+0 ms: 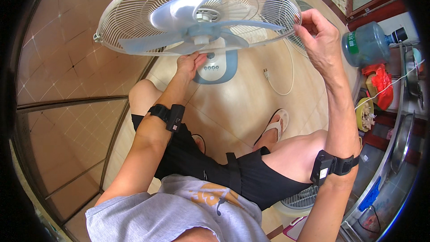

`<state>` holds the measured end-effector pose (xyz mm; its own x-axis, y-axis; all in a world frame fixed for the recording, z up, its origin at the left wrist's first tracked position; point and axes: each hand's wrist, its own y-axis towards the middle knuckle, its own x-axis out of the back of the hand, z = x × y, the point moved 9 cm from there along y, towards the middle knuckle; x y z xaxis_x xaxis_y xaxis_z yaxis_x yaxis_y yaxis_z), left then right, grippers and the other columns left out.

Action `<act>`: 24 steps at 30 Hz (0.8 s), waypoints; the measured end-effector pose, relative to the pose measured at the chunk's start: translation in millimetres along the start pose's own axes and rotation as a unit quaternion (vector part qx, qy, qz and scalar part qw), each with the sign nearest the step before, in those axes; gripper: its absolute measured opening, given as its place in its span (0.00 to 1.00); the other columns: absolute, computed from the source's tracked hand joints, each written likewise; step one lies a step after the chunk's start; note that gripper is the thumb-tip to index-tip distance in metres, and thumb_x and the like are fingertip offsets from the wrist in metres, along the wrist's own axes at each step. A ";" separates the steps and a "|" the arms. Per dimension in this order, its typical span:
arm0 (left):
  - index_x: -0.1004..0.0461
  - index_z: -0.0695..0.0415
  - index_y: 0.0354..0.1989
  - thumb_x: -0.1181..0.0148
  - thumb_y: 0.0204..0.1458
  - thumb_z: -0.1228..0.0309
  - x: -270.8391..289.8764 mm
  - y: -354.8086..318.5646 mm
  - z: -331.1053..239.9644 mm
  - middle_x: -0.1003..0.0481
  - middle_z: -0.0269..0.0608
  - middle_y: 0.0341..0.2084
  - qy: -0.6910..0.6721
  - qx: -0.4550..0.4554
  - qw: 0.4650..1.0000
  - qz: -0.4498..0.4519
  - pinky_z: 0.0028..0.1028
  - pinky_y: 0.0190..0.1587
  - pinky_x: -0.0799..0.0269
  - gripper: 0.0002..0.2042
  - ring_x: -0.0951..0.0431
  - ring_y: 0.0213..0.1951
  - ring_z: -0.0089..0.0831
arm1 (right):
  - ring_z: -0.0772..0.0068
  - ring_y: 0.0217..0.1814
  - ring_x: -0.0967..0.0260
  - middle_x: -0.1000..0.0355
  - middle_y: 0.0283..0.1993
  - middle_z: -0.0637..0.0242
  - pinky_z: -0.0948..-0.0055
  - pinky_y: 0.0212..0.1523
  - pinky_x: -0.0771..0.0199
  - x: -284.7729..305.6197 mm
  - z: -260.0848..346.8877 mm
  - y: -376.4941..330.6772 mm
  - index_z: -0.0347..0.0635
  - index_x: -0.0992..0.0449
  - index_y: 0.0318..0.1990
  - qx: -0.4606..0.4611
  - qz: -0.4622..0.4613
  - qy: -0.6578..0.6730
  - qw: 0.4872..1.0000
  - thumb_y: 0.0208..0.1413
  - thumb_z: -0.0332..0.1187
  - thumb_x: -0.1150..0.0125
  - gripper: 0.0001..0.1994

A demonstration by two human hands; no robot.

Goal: The person assembles a small electric fan by attaching the front and rear wire cages to the fan blades and base. They align and secure the cages, then rotate the fan to check the assembly.

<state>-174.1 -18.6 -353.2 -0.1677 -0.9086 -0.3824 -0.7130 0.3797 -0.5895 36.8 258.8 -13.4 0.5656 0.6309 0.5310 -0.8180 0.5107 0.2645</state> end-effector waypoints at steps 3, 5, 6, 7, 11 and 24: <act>0.31 0.72 0.49 0.47 0.62 0.80 -2.0 -1.5 -0.9 0.23 0.56 0.45 -0.010 0.003 1.000 0.008 0.35 0.48 0.17 0.10 0.18 0.46 0.46 | 0.85 0.35 0.28 0.25 0.33 0.74 0.82 0.39 0.27 0.4 -1.3 -0.2 0.36 0.25 0.41 -0.006 -0.001 -0.006 1.000 0.57 0.20 0.39 0.06; 0.30 0.72 0.49 0.47 0.61 0.81 -5.3 -2.6 -1.4 0.23 0.57 0.45 -0.030 0.004 0.999 0.026 0.36 0.49 0.17 0.10 0.18 0.46 0.46 | 0.85 0.35 0.28 0.25 0.33 0.74 0.82 0.39 0.27 0.6 -1.6 0.1 0.36 0.25 0.41 -0.004 -0.003 0.004 1.000 0.57 0.20 0.39 0.06; 0.30 0.73 0.49 0.46 0.61 0.81 -4.9 -2.6 -0.2 0.23 0.57 0.45 -0.037 0.012 0.999 0.024 0.36 0.49 0.17 0.10 0.18 0.46 0.46 | 0.85 0.35 0.28 0.25 0.33 0.75 0.82 0.39 0.27 0.9 -1.0 0.2 0.36 0.25 0.41 0.000 -0.004 0.002 1.000 0.57 0.20 0.39 0.06; 0.30 0.73 0.49 0.46 0.61 0.81 -7.1 -2.4 -2.6 0.23 0.57 0.45 -0.035 -0.001 0.999 0.035 0.36 0.49 0.17 0.10 0.18 0.46 0.46 | 0.85 0.35 0.28 0.25 0.33 0.75 0.82 0.39 0.27 0.9 -1.2 0.1 0.36 0.25 0.41 0.000 -0.005 0.003 1.000 0.57 0.20 0.39 0.06; 0.30 0.74 0.48 0.46 0.60 0.81 -4.8 -0.2 -2.0 0.23 0.58 0.45 -0.013 0.001 0.999 0.036 0.36 0.50 0.18 0.10 0.18 0.46 0.46 | 0.85 0.35 0.28 0.25 0.33 0.75 0.82 0.39 0.28 -1.0 -2.5 0.2 0.36 0.25 0.41 -0.006 0.003 0.004 1.000 0.57 0.20 0.39 0.06; 0.30 0.75 0.48 0.47 0.59 0.81 14.3 -1.9 -3.7 0.24 0.57 0.44 -0.010 0.023 0.999 -0.029 0.36 0.47 0.16 0.11 0.18 0.44 0.45 | 0.86 0.36 0.28 0.25 0.34 0.75 0.82 0.41 0.27 1.6 -2.1 0.2 0.36 0.25 0.40 -0.015 0.008 -0.017 1.000 0.59 0.22 0.38 0.04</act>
<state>-177.7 -32.9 -355.0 -0.1132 -0.9262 -0.3596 -0.6897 0.3338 -0.6426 37.7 261.1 -14.2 0.5483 0.6186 0.5627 -0.8229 0.5188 0.2316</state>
